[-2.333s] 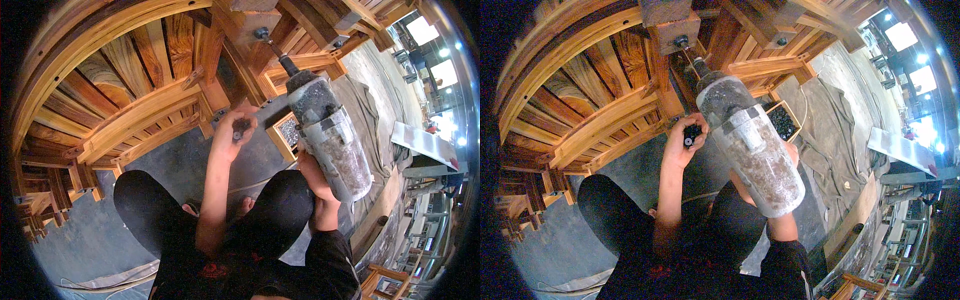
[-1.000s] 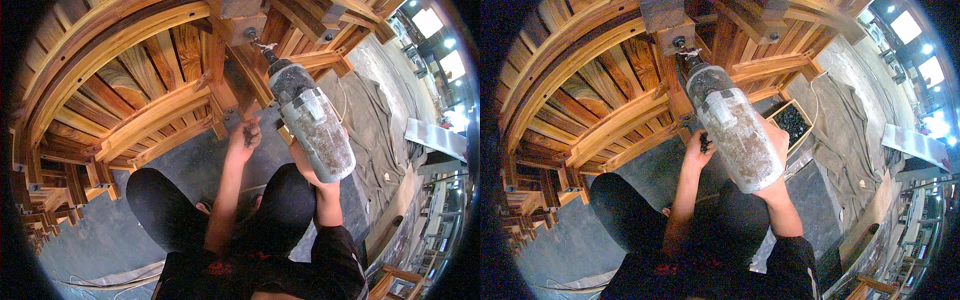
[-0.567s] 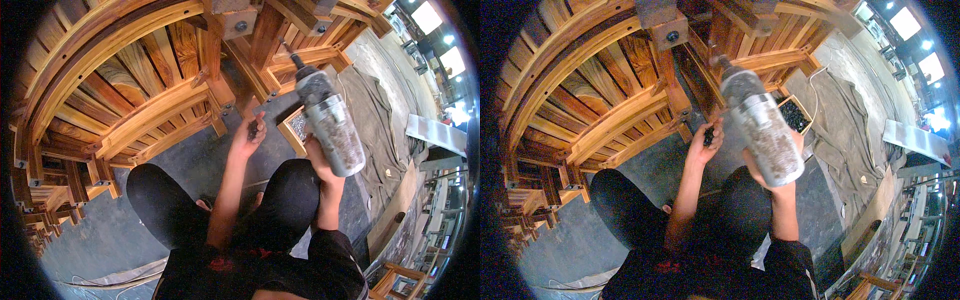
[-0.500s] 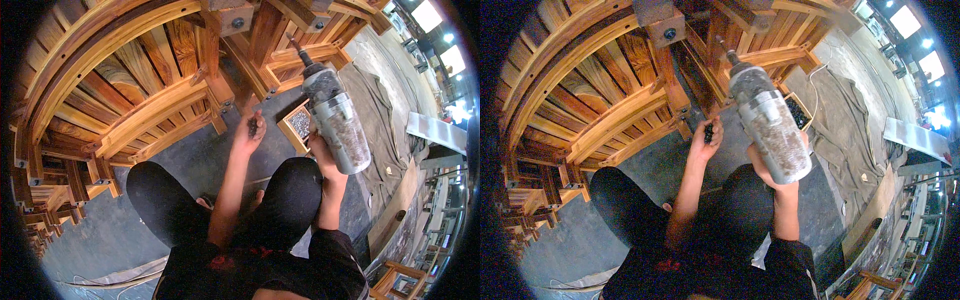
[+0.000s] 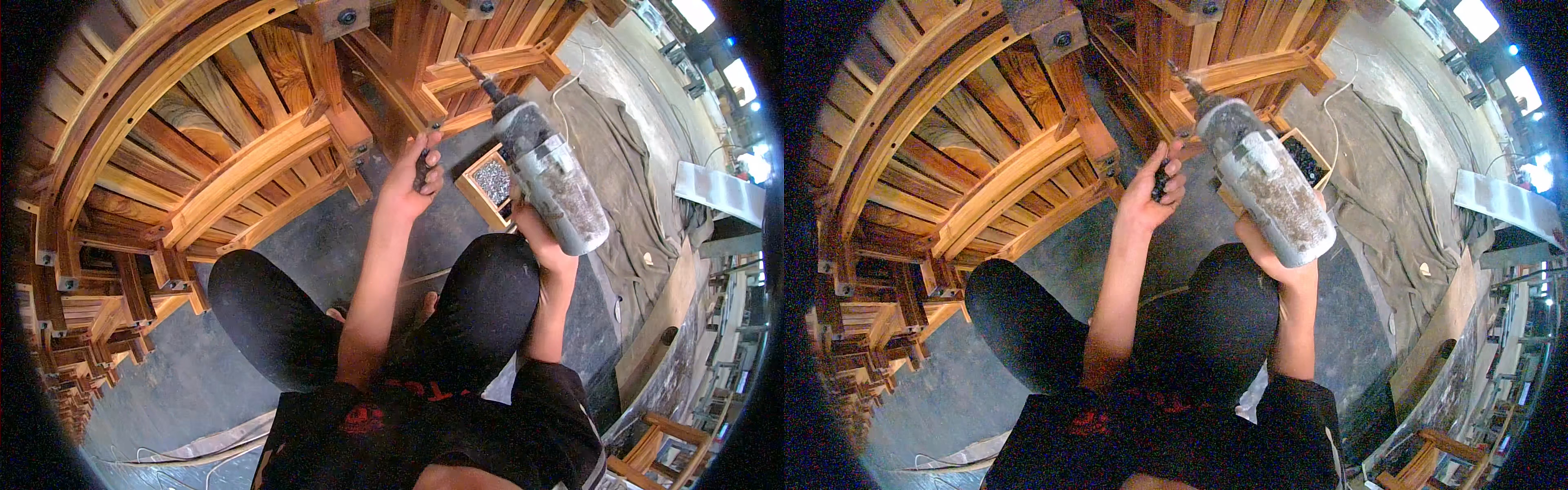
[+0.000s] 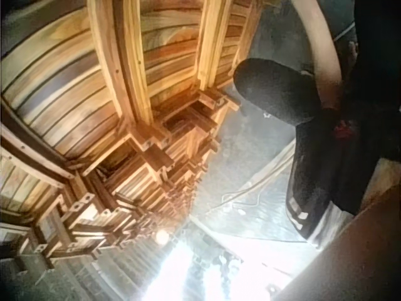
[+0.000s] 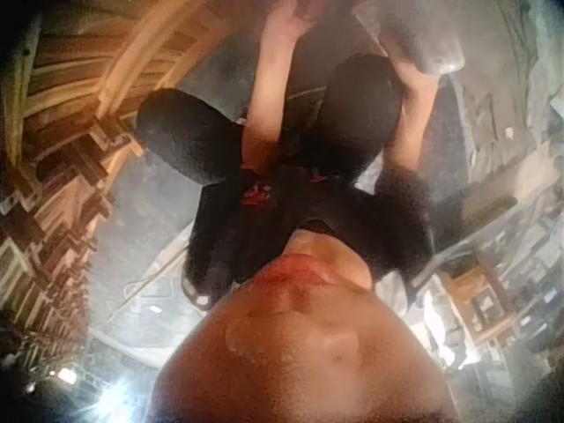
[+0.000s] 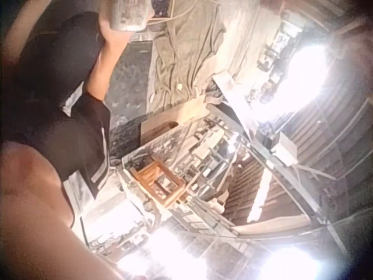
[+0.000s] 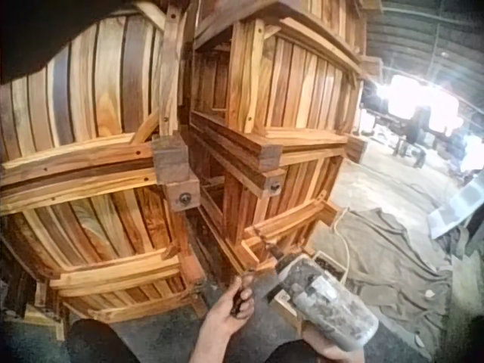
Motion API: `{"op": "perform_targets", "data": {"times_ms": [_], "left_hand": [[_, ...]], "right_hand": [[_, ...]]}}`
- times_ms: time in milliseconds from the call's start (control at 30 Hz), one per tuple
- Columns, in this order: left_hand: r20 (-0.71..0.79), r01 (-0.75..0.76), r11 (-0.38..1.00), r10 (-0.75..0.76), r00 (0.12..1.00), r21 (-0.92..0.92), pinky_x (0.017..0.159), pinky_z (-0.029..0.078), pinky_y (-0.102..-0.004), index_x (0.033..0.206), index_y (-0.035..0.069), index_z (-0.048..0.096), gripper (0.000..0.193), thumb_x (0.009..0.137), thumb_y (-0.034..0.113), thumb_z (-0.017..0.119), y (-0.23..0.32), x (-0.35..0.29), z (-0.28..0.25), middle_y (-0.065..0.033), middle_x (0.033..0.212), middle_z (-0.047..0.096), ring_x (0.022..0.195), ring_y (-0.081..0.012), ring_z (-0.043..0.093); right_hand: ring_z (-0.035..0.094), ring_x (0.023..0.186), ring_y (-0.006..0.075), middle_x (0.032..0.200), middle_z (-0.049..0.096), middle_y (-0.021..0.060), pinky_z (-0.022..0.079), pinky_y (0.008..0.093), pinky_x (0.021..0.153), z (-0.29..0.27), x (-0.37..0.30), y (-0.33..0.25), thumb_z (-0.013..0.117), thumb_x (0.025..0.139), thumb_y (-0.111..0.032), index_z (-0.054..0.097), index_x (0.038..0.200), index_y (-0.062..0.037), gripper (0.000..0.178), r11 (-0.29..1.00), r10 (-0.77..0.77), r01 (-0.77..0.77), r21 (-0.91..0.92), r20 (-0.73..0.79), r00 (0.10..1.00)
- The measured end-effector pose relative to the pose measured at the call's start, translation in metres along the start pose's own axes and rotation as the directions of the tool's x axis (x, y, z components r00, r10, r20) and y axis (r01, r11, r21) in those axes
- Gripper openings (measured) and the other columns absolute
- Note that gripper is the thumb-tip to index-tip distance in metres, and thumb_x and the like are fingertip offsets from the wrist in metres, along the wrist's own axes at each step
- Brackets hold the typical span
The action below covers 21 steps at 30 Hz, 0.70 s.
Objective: Using a pneumatic screwdriver to secure bolts onto the frame of wooden chairs in a workshop.
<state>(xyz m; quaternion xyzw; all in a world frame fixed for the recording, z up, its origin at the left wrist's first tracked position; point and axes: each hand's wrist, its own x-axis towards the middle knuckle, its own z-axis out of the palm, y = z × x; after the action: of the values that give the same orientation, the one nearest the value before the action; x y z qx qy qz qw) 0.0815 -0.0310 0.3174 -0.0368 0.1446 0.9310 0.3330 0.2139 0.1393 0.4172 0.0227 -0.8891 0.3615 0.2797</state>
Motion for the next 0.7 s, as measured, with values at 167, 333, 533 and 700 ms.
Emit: {"op": "perform_targets", "data": {"times_ms": [167,333,533,700], "left_hand": [[0.119,0.044,0.999,-0.048,0.992,0.030,0.034,0.026,-0.0206,0.099,0.005,0.053,0.021,0.097,0.024,0.047,0.022,0.000,0.048,0.0013,0.065,0.045,0.047,-0.0089,0.037],[0.090,-0.028,0.987,0.013,0.996,0.160,0.033,0.025,-0.0201,0.097,0.004,0.053,0.024,0.097,0.027,0.046,0.032,-0.010,0.085,0.0019,0.063,0.042,0.045,-0.0078,0.036],[0.045,0.036,0.950,-0.053,0.998,0.309,0.034,0.024,-0.0198,0.101,0.002,0.056,0.029,0.097,0.030,0.048,0.039,-0.019,0.104,0.0033,0.061,0.041,0.041,-0.0071,0.034],[0.097,0.050,0.942,-0.087,0.991,0.332,0.034,0.024,-0.0199,0.107,0.001,0.055,0.030,0.096,0.028,0.048,0.036,-0.012,0.095,0.0040,0.060,0.040,0.042,-0.0056,0.034]], "right_hand": [[0.063,0.080,0.0266,0.081,0.068,0.0052,0.044,0.0391,0.078,-0.007,-0.001,0.006,0.067,0.064,-0.008,0.068,0.083,-0.0112,0.020,1.000,0.010,-0.013,0.013,0.198,0.980],[0.063,0.072,0.0265,0.079,0.067,0.0071,0.048,0.0353,0.066,-0.003,-0.004,0.013,0.066,0.063,-0.006,0.067,0.082,-0.0074,0.019,0.986,-0.048,0.021,0.164,0.160,0.986],[0.062,0.065,0.0269,0.075,0.066,0.0084,0.050,0.0332,0.064,-0.011,0.002,0.010,0.064,0.062,-0.006,0.066,0.081,-0.0055,0.018,0.981,-0.053,0.014,0.194,0.200,0.978],[0.061,0.062,0.0207,0.072,0.065,0.0088,0.048,0.0301,0.062,-0.009,0.004,0.006,0.064,0.060,-0.003,0.065,0.080,-0.0022,0.020,0.952,0.060,-0.105,0.286,0.161,0.985]]}}
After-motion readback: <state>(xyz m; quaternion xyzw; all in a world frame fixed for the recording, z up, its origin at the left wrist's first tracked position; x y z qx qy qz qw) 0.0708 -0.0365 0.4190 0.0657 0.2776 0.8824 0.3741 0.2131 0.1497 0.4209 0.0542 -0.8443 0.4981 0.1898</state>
